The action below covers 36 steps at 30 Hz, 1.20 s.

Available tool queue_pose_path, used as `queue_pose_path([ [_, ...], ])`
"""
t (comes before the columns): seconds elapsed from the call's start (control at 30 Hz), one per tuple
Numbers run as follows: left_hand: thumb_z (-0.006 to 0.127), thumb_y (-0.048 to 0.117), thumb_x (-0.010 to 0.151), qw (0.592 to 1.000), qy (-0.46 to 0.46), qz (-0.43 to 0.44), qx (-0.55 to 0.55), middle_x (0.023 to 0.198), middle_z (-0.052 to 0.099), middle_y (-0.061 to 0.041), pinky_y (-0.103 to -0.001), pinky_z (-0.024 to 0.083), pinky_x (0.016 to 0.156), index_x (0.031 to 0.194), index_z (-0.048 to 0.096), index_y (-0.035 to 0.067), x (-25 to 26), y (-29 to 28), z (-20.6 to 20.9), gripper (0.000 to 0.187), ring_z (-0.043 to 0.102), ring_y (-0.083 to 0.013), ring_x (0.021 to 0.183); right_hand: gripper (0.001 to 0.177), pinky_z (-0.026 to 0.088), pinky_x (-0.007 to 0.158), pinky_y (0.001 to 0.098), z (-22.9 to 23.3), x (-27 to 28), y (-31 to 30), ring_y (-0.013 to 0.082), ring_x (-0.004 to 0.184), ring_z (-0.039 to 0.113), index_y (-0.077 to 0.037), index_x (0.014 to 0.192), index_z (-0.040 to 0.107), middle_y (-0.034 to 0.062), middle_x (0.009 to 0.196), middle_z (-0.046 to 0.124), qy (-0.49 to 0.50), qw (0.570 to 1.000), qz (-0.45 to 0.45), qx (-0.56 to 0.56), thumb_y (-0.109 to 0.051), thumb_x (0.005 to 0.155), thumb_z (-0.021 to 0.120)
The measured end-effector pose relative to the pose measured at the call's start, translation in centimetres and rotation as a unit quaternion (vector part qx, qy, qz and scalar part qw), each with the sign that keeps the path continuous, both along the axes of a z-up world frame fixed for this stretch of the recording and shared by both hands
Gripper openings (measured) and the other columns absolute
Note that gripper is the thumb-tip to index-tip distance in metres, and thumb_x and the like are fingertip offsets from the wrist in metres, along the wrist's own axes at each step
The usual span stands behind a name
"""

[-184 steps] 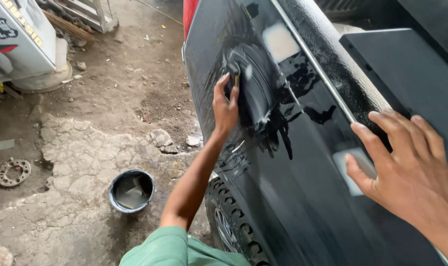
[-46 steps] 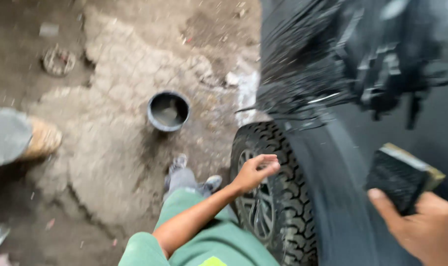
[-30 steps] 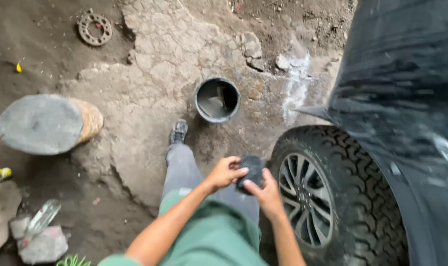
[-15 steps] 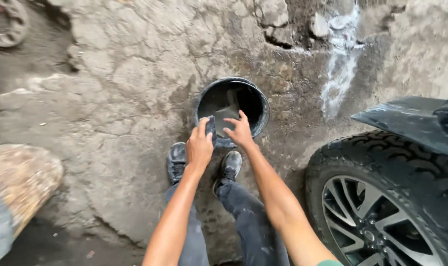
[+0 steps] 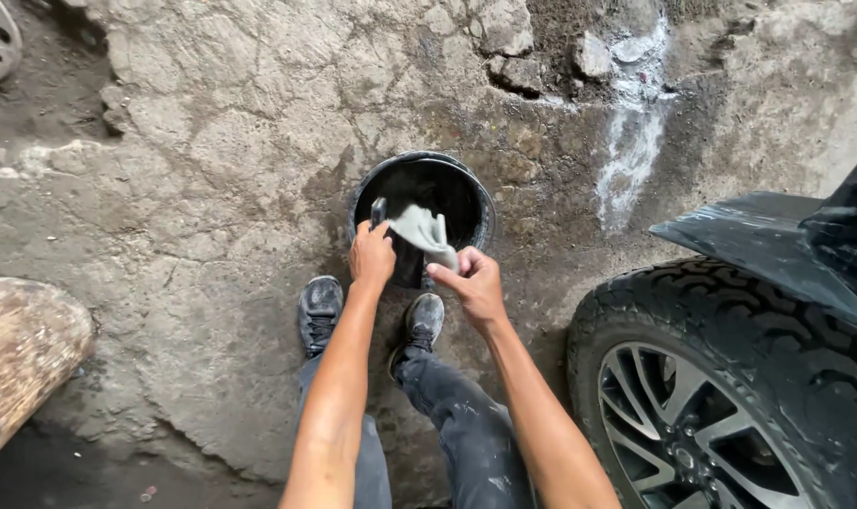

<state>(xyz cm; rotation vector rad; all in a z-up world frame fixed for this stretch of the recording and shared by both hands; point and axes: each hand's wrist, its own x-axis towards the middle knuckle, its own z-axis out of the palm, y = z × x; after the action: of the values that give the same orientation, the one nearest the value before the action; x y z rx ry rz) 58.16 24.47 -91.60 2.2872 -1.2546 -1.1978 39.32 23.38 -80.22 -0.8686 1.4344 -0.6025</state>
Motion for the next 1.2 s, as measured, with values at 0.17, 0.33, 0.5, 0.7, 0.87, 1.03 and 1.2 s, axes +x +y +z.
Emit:
queue_pose_path([
  [0.17, 0.063, 0.026, 0.097, 0.994, 0.079, 0.065, -0.036, 0.160, 0.039, -0.027, -0.046, 0.042, 0.109, 0.137, 0.067, 0.016, -1.3, 1.9, -1.5, 0.042, 0.049, -0.0438, 0.136, 0.041, 0.057, 0.066, 0.0305, 9.1, 2.7, -2.5, 0.0107, 0.075, 0.063, -0.015, 0.083, 0.046, 0.0003, 0.083, 0.062, -0.171, 0.979, -0.101, 0.039, -0.002, 0.083, 0.085],
  [0.33, 0.069, 0.053, 0.091, 0.915, 0.277, 0.294, 0.004, 0.149, 0.057, -0.022, -0.042, 0.039, 0.115, 0.149, 0.052, 0.013, -1.4, 0.1, 9.5, 0.072, 0.053, -0.0352, 0.139, 0.029, 0.060, 0.073, 0.0310, 13.5, 3.7, -3.4, 0.0125, 0.080, 0.067, -0.009, 0.094, 0.054, 0.0042, 0.090, 0.067, -0.202, 0.968, -0.145, 0.045, -0.002, 0.086, 0.081],
  [0.5, 0.086, 0.046, 0.075, 0.941, 0.252, 0.222, -0.039, 0.122, 0.071, -0.017, -0.039, 0.055, 0.094, 0.139, 0.056, 0.008, -1.7, 0.5, 10.6, 0.080, 0.072, -0.0296, 0.109, 0.028, 0.058, 0.069, 0.0301, 16.4, 3.3, -3.0, 0.0121, 0.077, 0.067, -0.009, 0.092, 0.056, 0.0033, 0.089, 0.068, -0.162, 0.978, -0.124, 0.034, -0.003, 0.082, 0.082],
  [0.7, 0.084, 0.042, 0.077, 0.954, 0.189, 0.232, -0.034, 0.114, 0.078, -0.016, -0.038, 0.055, 0.096, 0.133, 0.068, 0.010, -2.7, 0.3, 7.2, 0.067, 0.075, -0.0286, 0.105, 0.027, 0.054, 0.064, 0.0279, 20.8, 2.0, -3.7, 0.0104, 0.073, 0.063, -0.009, 0.090, 0.056, 0.0018, 0.085, 0.065, -0.112, 0.989, -0.097, 0.022, -0.002, 0.081, 0.081],
  [0.87, 0.084, 0.043, 0.084, 0.959, 0.088, 0.236, -0.127, 0.140, 0.058, -0.025, -0.043, 0.041, 0.110, 0.145, 0.052, 0.003, -4.7, -0.7, 7.6, 0.080, 0.053, -0.0370, 0.131, 0.029, 0.054, 0.067, 0.0290, 27.6, 1.9, -4.1, 0.0108, 0.075, 0.064, -0.010, 0.091, 0.054, 0.0024, 0.087, 0.065, -0.134, 0.986, -0.095, 0.030, -0.003, 0.083, 0.081],
  [1.03, 0.057, 0.047, 0.101, 0.619, 0.699, 0.328, -0.141, 0.153, 0.051, -0.019, -0.042, 0.038, 0.117, 0.157, 0.040, 0.009, -3.3, -4.5, 25.8, 0.070, 0.049, -0.0319, 0.139, 0.029, 0.057, 0.071, 0.0298, 33.1, 3.2, -4.9, 0.0119, 0.079, 0.066, -0.011, 0.100, 0.058, 0.0022, 0.090, 0.066, -0.200, 0.972, -0.122, 0.009, -0.007, 0.081, 0.079],
  [1.2, 0.047, 0.037, 0.105, 0.512, 0.809, 0.255, -0.137, 0.153, 0.051, -0.017, -0.046, 0.036, 0.120, 0.156, 0.034, -0.002, -4.8, -5.7, 39.8, 0.066, 0.049, -0.0316, 0.140, 0.010, 0.052, 0.083, 0.0254, 28.5, 2.1, -5.0, 0.0076, 0.092, 0.062, -0.008, 0.095, 0.068, -0.0005, 0.099, 0.068, -0.095, 0.966, -0.126, -0.206, -0.013, 0.092, 0.077],
])
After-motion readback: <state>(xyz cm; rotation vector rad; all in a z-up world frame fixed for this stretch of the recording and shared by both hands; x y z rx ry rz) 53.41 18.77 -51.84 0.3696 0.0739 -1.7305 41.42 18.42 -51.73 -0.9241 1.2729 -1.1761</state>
